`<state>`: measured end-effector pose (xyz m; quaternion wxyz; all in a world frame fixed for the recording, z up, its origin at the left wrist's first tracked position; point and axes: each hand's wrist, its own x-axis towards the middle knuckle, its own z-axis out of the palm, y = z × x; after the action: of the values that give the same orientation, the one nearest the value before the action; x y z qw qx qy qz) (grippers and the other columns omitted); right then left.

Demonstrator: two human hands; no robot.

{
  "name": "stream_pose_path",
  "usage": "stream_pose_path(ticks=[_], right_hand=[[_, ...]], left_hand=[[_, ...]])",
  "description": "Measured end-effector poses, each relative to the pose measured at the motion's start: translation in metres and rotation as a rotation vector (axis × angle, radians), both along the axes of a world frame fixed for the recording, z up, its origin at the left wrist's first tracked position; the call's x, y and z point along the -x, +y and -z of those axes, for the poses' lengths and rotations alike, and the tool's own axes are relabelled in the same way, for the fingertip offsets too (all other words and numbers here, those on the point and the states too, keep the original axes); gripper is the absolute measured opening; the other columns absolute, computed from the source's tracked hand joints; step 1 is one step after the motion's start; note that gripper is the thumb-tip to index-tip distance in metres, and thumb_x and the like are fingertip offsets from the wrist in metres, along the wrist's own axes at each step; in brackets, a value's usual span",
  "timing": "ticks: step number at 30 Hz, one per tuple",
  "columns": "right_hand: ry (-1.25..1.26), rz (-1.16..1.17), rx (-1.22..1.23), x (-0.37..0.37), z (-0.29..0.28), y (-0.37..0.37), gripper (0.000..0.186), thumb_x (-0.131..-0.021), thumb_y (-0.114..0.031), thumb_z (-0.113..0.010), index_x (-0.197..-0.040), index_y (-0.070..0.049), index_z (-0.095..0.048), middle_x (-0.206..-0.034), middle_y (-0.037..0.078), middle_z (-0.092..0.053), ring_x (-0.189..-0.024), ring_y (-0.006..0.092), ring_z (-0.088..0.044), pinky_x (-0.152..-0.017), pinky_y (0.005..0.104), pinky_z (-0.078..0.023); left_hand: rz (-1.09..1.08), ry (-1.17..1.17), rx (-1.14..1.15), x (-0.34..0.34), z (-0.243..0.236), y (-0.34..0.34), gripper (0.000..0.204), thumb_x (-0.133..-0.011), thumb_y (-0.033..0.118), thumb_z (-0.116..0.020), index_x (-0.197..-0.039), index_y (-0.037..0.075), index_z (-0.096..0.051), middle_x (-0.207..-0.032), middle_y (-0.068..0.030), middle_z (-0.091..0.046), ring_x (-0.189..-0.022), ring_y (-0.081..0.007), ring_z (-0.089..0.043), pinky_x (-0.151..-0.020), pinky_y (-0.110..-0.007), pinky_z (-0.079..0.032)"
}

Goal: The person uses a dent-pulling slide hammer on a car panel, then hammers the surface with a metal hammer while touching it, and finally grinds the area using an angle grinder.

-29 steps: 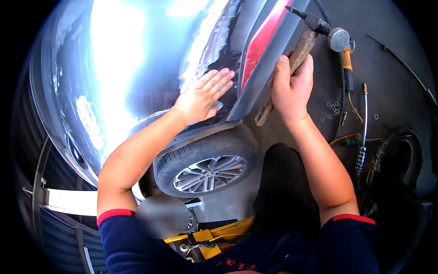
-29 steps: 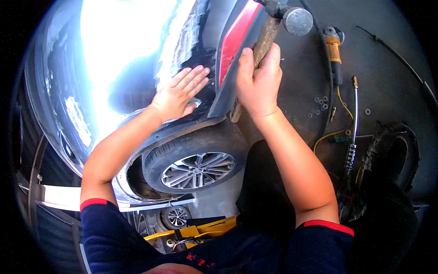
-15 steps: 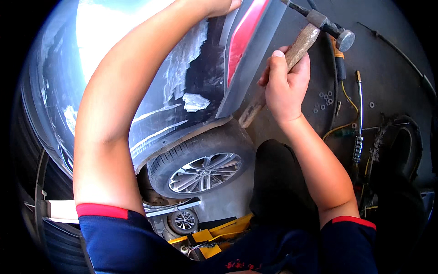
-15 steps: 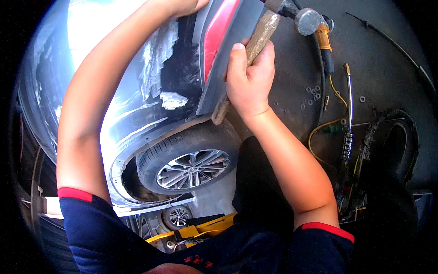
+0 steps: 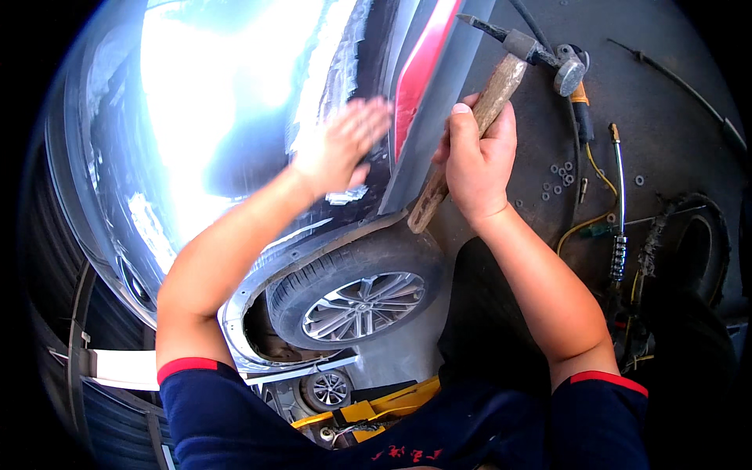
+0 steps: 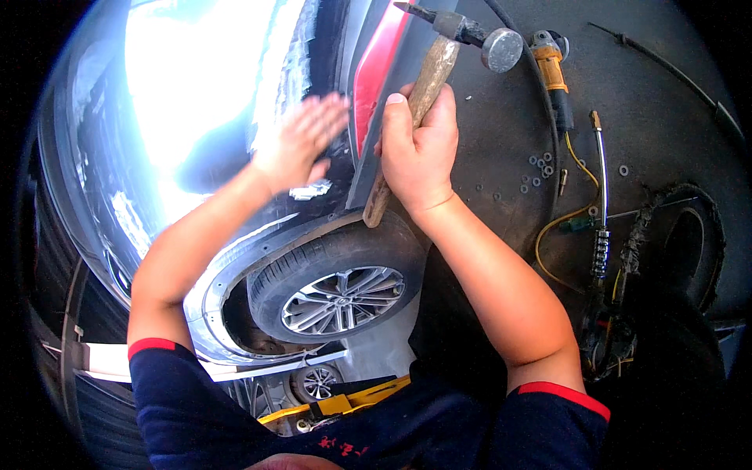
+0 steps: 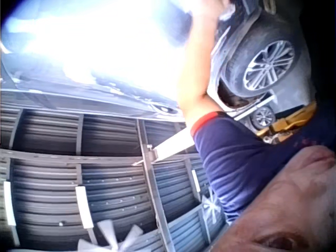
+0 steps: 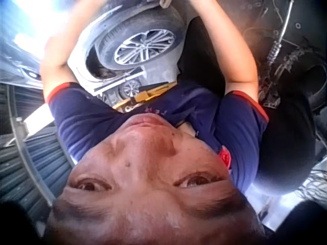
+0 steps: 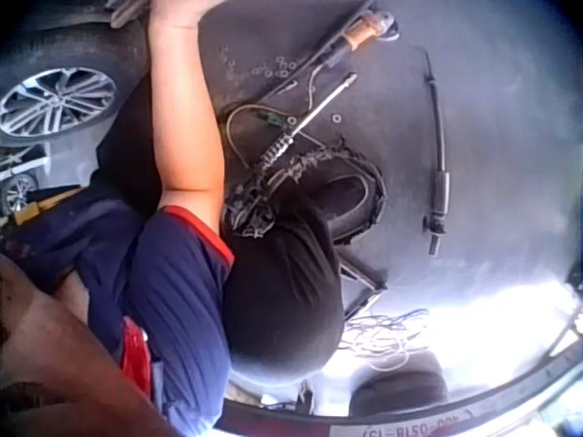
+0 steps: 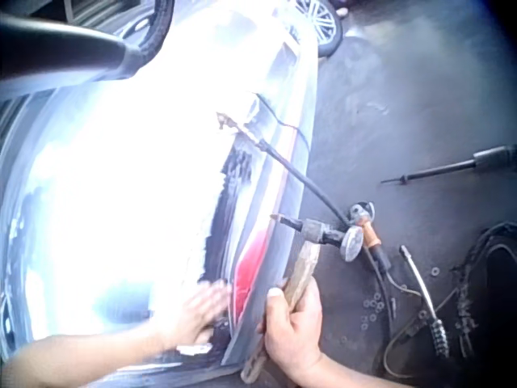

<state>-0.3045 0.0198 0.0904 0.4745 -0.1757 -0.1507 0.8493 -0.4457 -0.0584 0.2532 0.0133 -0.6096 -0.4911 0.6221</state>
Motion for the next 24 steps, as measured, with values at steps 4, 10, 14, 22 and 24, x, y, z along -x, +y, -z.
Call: stream_pose_path(ticks=[4, 10, 14, 22, 24], right_hand=[[0.017, 0.012, 0.013, -0.006, 0.008, 0.012, 0.016, -0.102, -0.014, -0.058, -0.106, -0.003, -0.047, -0.069, 0.003, -0.056, -0.049, 0.0096, -0.055, -0.045, 0.0269, -0.046], [0.032, 0.047, 0.021, -0.009, 0.016, 0.011, 0.016, -0.103, -0.013, -0.057, -0.107, -0.003, -0.045, -0.068, 0.003, -0.056, -0.048, 0.0101, -0.054, -0.045, 0.0265, -0.046], [0.049, 0.059, 0.032, -0.011, 0.019, 0.025, 0.016, -0.104, -0.013, -0.055, -0.107, -0.002, -0.044, -0.067, 0.003, -0.056, -0.047, 0.0102, -0.054, -0.045, 0.0265, -0.046], [0.102, 0.0, -0.007, 0.001, -0.006, 0.0, 0.011, -0.104, -0.012, -0.054, -0.103, -0.005, -0.046, -0.073, 0.005, -0.053, -0.052, 0.0132, -0.053, -0.049, 0.0296, -0.049], [0.1, -0.032, -0.011, 0.002, -0.007, -0.009, 0.01, -0.104, -0.011, -0.053, -0.102, -0.005, -0.045, -0.074, 0.005, -0.053, -0.053, 0.0133, -0.053, -0.049, 0.0297, -0.048]], left_hand=[[0.259, 0.106, -0.278, 0.019, 0.015, 0.124, 0.08, -0.091, 0.04, -0.058, -0.157, 0.001, -0.037, -0.169, -0.0139, -0.028, -0.158, -0.0254, -0.02, -0.13, -0.042, -0.011], [0.288, -0.166, -0.461, 0.048, 0.024, 0.15, 0.086, -0.08, 0.034, -0.062, -0.149, -0.013, -0.041, -0.163, -0.0284, -0.032, -0.155, -0.0423, -0.021, -0.13, -0.046, -0.012], [0.284, 0.249, -0.248, -0.001, 0.019, 0.117, 0.08, -0.094, 0.048, -0.054, -0.157, 0.001, -0.038, -0.167, -0.0124, -0.032, -0.157, -0.024, -0.023, -0.13, -0.041, -0.01], [-0.039, 0.019, -0.331, -0.023, -0.02, -0.064, 0.087, -0.087, 0.048, -0.061, -0.158, 0.004, -0.036, -0.171, -0.0104, -0.023, -0.159, -0.0254, -0.019, -0.129, -0.042, -0.014], [-0.065, 0.069, -0.302, -0.028, -0.026, -0.101, 0.087, -0.087, 0.047, -0.061, -0.159, 0.006, -0.037, -0.171, -0.0092, -0.024, -0.159, -0.0247, -0.019, -0.129, -0.042, -0.013]])
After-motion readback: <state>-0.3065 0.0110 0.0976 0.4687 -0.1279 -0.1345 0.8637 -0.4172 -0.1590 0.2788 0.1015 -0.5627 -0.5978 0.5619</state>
